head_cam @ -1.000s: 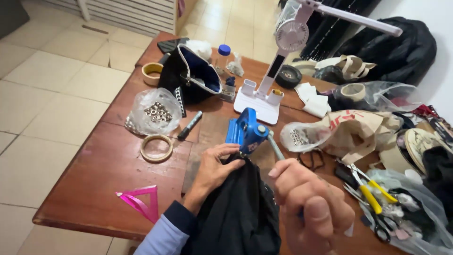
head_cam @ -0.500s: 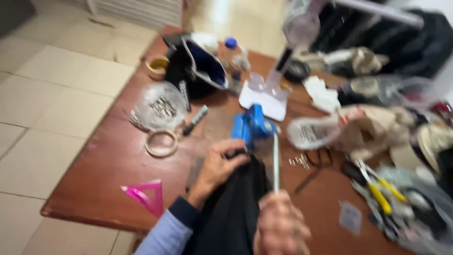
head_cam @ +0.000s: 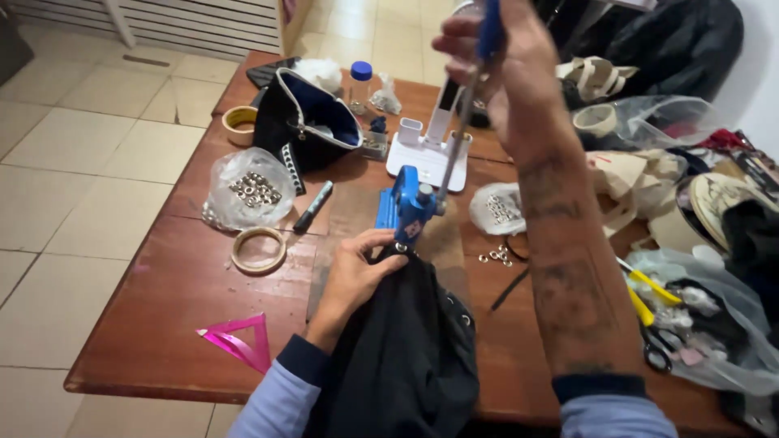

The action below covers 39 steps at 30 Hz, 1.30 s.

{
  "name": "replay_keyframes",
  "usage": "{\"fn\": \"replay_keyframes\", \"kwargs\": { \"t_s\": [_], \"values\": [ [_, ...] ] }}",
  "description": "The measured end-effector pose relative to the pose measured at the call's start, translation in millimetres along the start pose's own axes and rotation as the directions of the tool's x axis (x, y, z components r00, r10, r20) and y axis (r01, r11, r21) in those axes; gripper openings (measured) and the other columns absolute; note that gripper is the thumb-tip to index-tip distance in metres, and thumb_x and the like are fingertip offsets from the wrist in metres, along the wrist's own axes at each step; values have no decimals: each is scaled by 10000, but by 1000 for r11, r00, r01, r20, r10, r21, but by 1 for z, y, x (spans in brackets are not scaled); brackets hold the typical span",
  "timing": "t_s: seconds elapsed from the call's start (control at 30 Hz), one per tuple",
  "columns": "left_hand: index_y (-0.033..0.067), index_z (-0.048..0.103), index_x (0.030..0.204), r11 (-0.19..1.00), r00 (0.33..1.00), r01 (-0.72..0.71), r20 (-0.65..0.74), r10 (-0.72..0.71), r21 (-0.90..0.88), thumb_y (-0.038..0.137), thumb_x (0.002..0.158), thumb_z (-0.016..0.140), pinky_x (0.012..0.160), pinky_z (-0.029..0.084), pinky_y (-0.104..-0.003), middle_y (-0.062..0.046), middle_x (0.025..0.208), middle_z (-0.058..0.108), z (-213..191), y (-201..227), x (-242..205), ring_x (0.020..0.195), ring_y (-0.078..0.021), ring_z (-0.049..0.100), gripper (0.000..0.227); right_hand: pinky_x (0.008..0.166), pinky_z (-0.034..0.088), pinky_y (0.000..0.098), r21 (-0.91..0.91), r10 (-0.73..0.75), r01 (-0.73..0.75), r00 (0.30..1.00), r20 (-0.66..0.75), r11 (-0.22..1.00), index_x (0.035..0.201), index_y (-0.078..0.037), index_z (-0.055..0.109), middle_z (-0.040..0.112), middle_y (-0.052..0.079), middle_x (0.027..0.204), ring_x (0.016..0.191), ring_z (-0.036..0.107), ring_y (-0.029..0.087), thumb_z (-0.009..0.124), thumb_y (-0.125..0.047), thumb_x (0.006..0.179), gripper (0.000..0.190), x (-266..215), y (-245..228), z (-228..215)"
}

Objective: Installing metal grommets into black fabric using a manual hand-press machine.

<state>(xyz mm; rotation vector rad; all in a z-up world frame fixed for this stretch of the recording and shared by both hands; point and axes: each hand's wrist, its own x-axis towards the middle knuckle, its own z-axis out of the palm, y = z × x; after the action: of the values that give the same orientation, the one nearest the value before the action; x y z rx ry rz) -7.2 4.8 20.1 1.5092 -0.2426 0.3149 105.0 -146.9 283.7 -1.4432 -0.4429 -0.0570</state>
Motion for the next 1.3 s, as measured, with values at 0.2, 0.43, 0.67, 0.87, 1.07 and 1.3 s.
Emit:
{"fn": "replay_keyframes", "kwargs": {
  "t_s": [0.2, 0.43, 0.67, 0.87, 1.07, 1.3],
  "values": [
    [24, 628, 1437, 949, 956, 289, -18, -294, -128, 157, 867, 828, 1038, 555, -500, -236, 1417, 661, -12, 3, -21, 1241, -378, 666, 618, 1068, 469, 652, -837, 362, -176, 932, 28, 518, 1278, 36, 580, 591, 390, 1291, 1212, 620, 548, 329, -283, 1107, 440, -90, 91, -32],
    [-26, 761, 1204, 909, 915, 388, 59, -400, 151, 199, 979, 695, 980, 554, -480, -241, 1115, 774, -34, -41, -22, 1108, -330, 726, 325, 740, 623, 383, -299, 714, -680, 700, 4, 669, 1278, -150, 770, 740, 48, 1026, 896, 681, 182, 650, -360, 1021, 354, -138, 220, -74],
    [80, 755, 1065, 820, 840, 543, 126, -528, -179, 268, 950, 758, 789, 524, -299, -10, 912, 682, -35, 8, -27, 840, -143, 655, 220, 745, 604, 339, -94, 620, -613, 779, 95, 785, 1058, -67, 768, 726, 33, 902, 821, 697, 146, 733, -192, 957, 165, -139, 172, -80],
    [26, 740, 951, 825, 743, 562, 407, -531, 51, 187, 997, 697, 712, 417, -291, -20, 847, 618, -57, 55, -80, 790, -130, 527, 172, 750, 457, 331, -222, 561, -522, 809, 179, 824, 1019, -26, 735, 656, 28, 873, 799, 578, 126, 664, -151, 988, 147, -215, 68, -97],
    [47, 691, 755, 976, 881, 218, 427, -203, 15, 32, 809, 783, 506, 423, -263, -8, 657, 658, -56, 174, -113, 560, -110, 561, 108, 650, 447, 317, -445, 473, -351, 858, 199, 824, 913, -12, 730, 676, 57, 833, 728, 565, 158, 712, -85, 914, 76, -303, -23, -138],
    [142, 802, 671, 939, 910, 25, 381, -163, 342, 186, 768, 851, 397, 490, -231, 58, 572, 772, -23, 191, -115, 412, -63, 612, 117, 622, 472, 308, -359, 478, -431, 877, 47, 827, 889, 12, 796, 737, 86, 767, 670, 612, 171, 780, -47, 857, 69, -311, 12, -151]
  ]
}}
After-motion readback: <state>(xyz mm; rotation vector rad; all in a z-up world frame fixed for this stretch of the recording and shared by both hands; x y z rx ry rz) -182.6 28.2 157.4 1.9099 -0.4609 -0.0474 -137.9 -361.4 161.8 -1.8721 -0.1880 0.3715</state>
